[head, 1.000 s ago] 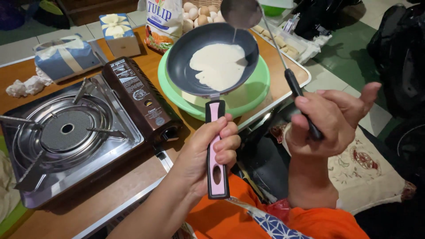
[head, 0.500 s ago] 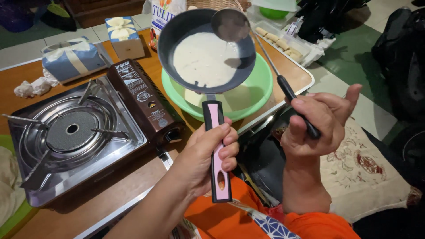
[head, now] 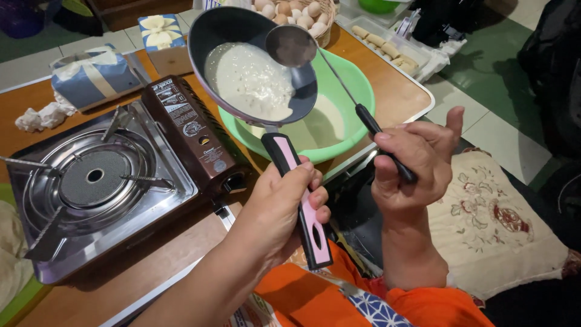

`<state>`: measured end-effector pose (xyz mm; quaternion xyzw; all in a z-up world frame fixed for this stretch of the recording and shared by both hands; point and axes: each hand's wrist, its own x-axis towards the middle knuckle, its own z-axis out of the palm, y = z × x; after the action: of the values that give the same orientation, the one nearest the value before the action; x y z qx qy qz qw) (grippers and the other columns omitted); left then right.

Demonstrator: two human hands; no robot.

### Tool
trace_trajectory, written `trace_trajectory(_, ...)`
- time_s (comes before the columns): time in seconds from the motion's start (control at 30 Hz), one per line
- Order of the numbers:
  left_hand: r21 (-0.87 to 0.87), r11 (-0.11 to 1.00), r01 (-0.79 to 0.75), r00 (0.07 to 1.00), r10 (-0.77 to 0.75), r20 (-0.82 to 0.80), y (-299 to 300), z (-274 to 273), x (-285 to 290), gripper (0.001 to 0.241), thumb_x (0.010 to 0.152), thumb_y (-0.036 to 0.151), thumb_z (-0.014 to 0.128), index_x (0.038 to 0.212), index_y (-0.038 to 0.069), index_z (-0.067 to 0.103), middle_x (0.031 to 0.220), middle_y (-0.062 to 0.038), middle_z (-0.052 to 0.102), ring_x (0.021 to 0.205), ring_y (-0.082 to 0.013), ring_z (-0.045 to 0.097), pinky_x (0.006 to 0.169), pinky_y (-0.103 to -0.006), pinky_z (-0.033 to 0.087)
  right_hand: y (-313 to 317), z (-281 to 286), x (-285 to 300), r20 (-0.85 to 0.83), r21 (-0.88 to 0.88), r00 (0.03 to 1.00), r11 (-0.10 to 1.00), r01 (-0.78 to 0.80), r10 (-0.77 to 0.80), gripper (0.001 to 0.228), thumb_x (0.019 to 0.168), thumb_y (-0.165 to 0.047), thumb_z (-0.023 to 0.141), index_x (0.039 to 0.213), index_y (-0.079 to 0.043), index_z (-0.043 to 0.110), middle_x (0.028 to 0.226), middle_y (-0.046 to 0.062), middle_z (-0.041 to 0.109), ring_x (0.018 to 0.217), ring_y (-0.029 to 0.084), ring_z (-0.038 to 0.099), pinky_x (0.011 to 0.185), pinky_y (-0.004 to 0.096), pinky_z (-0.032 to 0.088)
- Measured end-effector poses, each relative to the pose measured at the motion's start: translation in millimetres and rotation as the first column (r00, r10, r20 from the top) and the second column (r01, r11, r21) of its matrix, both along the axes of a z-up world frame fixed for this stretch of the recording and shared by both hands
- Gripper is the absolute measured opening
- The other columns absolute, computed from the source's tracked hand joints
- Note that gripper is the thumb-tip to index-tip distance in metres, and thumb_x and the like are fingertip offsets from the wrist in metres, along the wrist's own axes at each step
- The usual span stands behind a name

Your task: The person prepares and cooks crepes on a portable gas stove using a pan and ladle.

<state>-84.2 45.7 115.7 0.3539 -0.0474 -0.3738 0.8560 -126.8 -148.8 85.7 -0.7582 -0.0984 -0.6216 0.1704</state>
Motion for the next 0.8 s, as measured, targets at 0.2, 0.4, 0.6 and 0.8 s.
trace_trajectory(0.2,-0.024,0.999,-0.033,0.999,0.034,0.023,-4,1,-1,0.011,0.100,0.012,0.055,0.102,0.005,0.047,0.083,-0.005,0.050,0.066,-0.0132,0.052,0.053,-0.0291,0.049,0,-1,2,-0.015,0.004,1.000,1.000,-0.010,0.010,0.035,0.109,-0.045,0.062,0.109,-0.011,0.072,0.097,0.002,0.073,0.100,0.025,0.064,0.131,0.045,0.023)
trace_trajectory(0.4,-0.048,0.998,-0.035,0.999,0.033,-0.041,-4,7,1,0.011,0.099,0.012,0.055,0.100,0.005,0.047,0.083,-0.005,0.051,0.067,-0.0128,0.052,0.055,-0.0288,0.050,1,-1,2,-0.032,0.000,0.999,1.000,-0.012,0.012,0.035,0.109,-0.046,0.062,0.108,-0.012,0.071,0.097,0.002,0.073,0.097,0.024,0.065,0.131,0.045,0.023)
trace_trajectory(0.6,-0.174,0.984,-0.037,0.994,0.017,-0.112,-2,13,-1,0.015,0.102,0.014,0.055,0.097,0.002,0.048,0.084,-0.005,0.053,0.068,-0.0117,0.052,0.058,-0.0279,0.050,4,2,-1,-0.040,-0.011,0.999,1.000,0.004,-0.004,0.034,0.109,-0.045,0.062,0.107,-0.012,0.071,0.098,0.001,0.073,0.096,0.024,0.066,0.131,0.045,0.022)
trace_trajectory(0.8,-0.292,0.956,-0.026,0.976,-0.039,-0.214,5,19,-5,0.015,0.103,0.014,0.056,0.100,0.001,0.050,0.086,-0.005,0.054,0.070,-0.0106,0.052,0.061,-0.0256,0.050,7,4,-5,-0.041,-0.047,0.998,0.998,0.036,-0.038,0.031,0.110,-0.043,0.063,0.108,-0.013,0.071,0.099,0.001,0.073,0.096,0.024,0.068,0.131,0.044,0.021)
